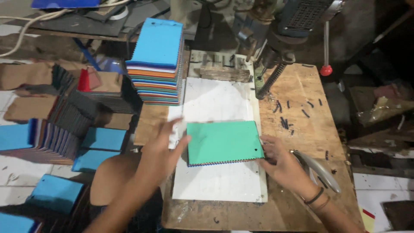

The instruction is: Using a manual drill press to punch holes into a series of fabric or paper swatches.

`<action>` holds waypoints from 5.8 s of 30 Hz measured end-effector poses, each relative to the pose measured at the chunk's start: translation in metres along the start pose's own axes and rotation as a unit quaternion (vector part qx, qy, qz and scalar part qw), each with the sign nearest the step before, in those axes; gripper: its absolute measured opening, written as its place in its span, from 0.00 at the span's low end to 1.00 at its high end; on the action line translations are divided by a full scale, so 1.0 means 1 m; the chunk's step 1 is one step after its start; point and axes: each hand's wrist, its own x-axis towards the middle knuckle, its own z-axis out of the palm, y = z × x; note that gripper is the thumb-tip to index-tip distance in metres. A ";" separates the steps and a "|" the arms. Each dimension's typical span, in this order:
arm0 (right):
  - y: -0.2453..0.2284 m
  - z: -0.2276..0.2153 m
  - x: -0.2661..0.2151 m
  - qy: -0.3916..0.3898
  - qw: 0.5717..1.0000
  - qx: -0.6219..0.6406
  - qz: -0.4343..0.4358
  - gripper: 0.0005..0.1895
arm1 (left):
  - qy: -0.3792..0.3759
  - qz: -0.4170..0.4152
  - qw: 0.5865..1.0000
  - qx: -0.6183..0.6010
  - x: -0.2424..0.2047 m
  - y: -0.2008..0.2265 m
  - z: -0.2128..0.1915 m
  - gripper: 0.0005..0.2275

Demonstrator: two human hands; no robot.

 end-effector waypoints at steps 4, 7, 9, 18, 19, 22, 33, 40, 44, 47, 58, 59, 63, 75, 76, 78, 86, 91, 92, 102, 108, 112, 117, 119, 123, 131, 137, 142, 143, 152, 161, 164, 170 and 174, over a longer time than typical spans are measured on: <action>-0.053 -0.022 0.015 0.004 0.970 0.105 0.218 0.29 | -0.035 0.010 0.998 0.054 -0.043 -0.010 0.020 0.24; -0.059 -0.020 0.035 -0.023 0.964 0.059 0.258 0.34 | -0.085 -0.063 0.994 0.019 -0.051 -0.022 0.029 0.25; -0.044 -0.018 0.050 -0.032 0.964 0.025 0.264 0.35 | -0.084 -0.060 0.995 -0.014 -0.047 -0.025 0.032 0.24; -0.064 -0.026 0.066 -0.076 0.940 0.070 0.326 0.24 | -0.053 -0.149 0.987 -0.043 -0.039 -0.020 0.030 0.19; -0.067 -0.028 0.066 -0.075 0.935 0.092 0.334 0.28 | -0.063 -0.163 0.983 -0.047 -0.038 -0.017 0.028 0.19; -0.076 -0.029 0.065 -0.069 0.918 0.137 0.366 0.38 | -0.077 -0.197 0.977 -0.041 -0.037 -0.011 0.026 0.20; -0.026 -0.027 0.074 0.008 0.925 0.203 0.323 0.29 | -0.073 -0.139 0.987 -0.040 -0.012 -0.008 0.042 0.22; 0.035 -0.041 0.111 0.133 0.943 0.212 0.218 0.33 | -0.049 -0.001 0.999 0.000 0.051 0.003 0.067 0.22; 0.026 -0.047 0.132 0.175 0.929 0.249 0.211 0.24 | -0.003 0.077 0.997 -0.010 0.097 -0.015 0.089 0.24; 0.026 -0.052 0.151 0.188 0.921 0.266 0.214 0.23 | -0.029 0.017 0.999 -0.015 0.121 -0.006 0.087 0.25; 0.102 -0.048 0.221 0.213 0.937 0.233 0.151 0.13 | 0.024 0.015 0.996 -0.082 0.156 -0.023 0.091 0.24; 0.104 -0.049 0.221 0.211 0.938 0.231 0.150 0.13 | 0.028 0.017 0.996 -0.086 0.156 -0.025 0.093 0.24; 0.093 -0.045 0.220 0.184 0.949 0.204 0.151 0.12 | 0.019 -0.021 0.995 -0.093 0.148 -0.016 0.081 0.23; 0.107 -0.043 0.235 0.223 0.948 0.179 0.139 0.10 | 0.010 -0.068 0.994 -0.090 0.146 0.000 0.069 0.23; 0.110 -0.042 0.238 0.224 0.948 0.181 0.138 0.09 | 0.004 -0.073 0.993 -0.092 0.146 0.005 0.067 0.23; 0.111 -0.040 0.240 0.222 0.948 0.182 0.137 0.09 | -0.001 -0.080 0.992 -0.094 0.146 0.008 0.064 0.23; 0.069 -0.042 0.220 0.230 0.944 0.185 0.149 0.09 | 0.005 -0.038 0.994 -0.101 0.146 0.001 0.068 0.22; 0.108 -0.034 0.239 0.236 0.937 0.209 0.148 0.09 | -0.005 -0.042 0.994 -0.096 0.146 -0.004 0.065 0.23; 0.107 -0.033 0.239 0.251 0.932 0.214 0.151 0.11 | -0.009 -0.048 0.994 -0.097 0.146 -0.003 0.064 0.23; 0.092 -0.041 0.235 0.235 0.935 0.237 0.118 0.16 | -0.008 -0.017 0.991 -0.136 0.152 -0.020 0.067 0.23; 0.066 -0.038 0.223 0.232 0.934 0.244 0.115 0.21 | -0.006 -0.003 0.989 -0.147 0.153 -0.026 0.067 0.23; 0.075 -0.038 0.225 0.237 0.935 0.242 0.108 0.22 | -0.010 0.035 0.997 -0.068 0.141 -0.008 0.059 0.25; 0.078 -0.035 0.226 0.246 0.930 0.250 0.108 0.20 | -0.010 0.170 0.971 0.166 0.134 -0.001 0.067 0.22; 0.083 -0.034 0.231 0.247 0.928 0.259 0.103 0.20 | -0.008 0.168 0.962 0.214 0.143 -0.019 0.078 0.21; 0.094 -0.032 0.234 0.251 0.922 0.273 0.107 0.19 | 0.014 0.184 0.967 0.174 0.151 -0.044 0.088 0.23; 0.085 -0.030 0.229 0.262 0.921 0.263 0.115 0.19 | 0.072 0.231 0.954 0.178 0.155 -0.053 0.094 0.22; 0.089 -0.032 0.237 0.252 0.926 0.257 0.112 0.18 | 0.081 0.199 0.968 0.132 0.154 -0.007 0.060 0.26; 0.060 -0.027 0.219 0.249 0.928 0.256 0.107 0.17 | 0.021 0.045 0.964 0.261 0.237 -0.029 0.103 0.29; 0.053 -0.027 0.215 0.249 0.928 0.254 0.106 0.17 | -0.051 -0.049 0.948 0.311 0.258 -0.034 0.117 0.34; 0.088 -0.030 0.236 0.241 0.928 0.268 0.089 0.16 | -0.208 -0.164 0.932 0.247 0.297 -0.011 0.086 0.54; 0.059 -0.039 0.219 0.222 0.937 0.250 0.105 0.18 | -0.167 -0.212 0.950 0.159 0.286 0.003 0.071 0.54; 0.072 -0.037 0.225 0.225 0.937 0.249 0.097 0.18 | -0.171 -0.217 0.946 0.170 0.282 0.011 0.071 0.54; 0.068 -0.039 0.225 0.230 0.937 0.230 0.127 0.12 | -0.170 -0.214 0.950 0.150 0.290 -0.002 0.081 0.57; 0.080 -0.035 0.231 0.222 0.942 0.205 0.144 0.11 | -0.127 -0.221 0.960 0.117 0.272 0.012 0.070 0.56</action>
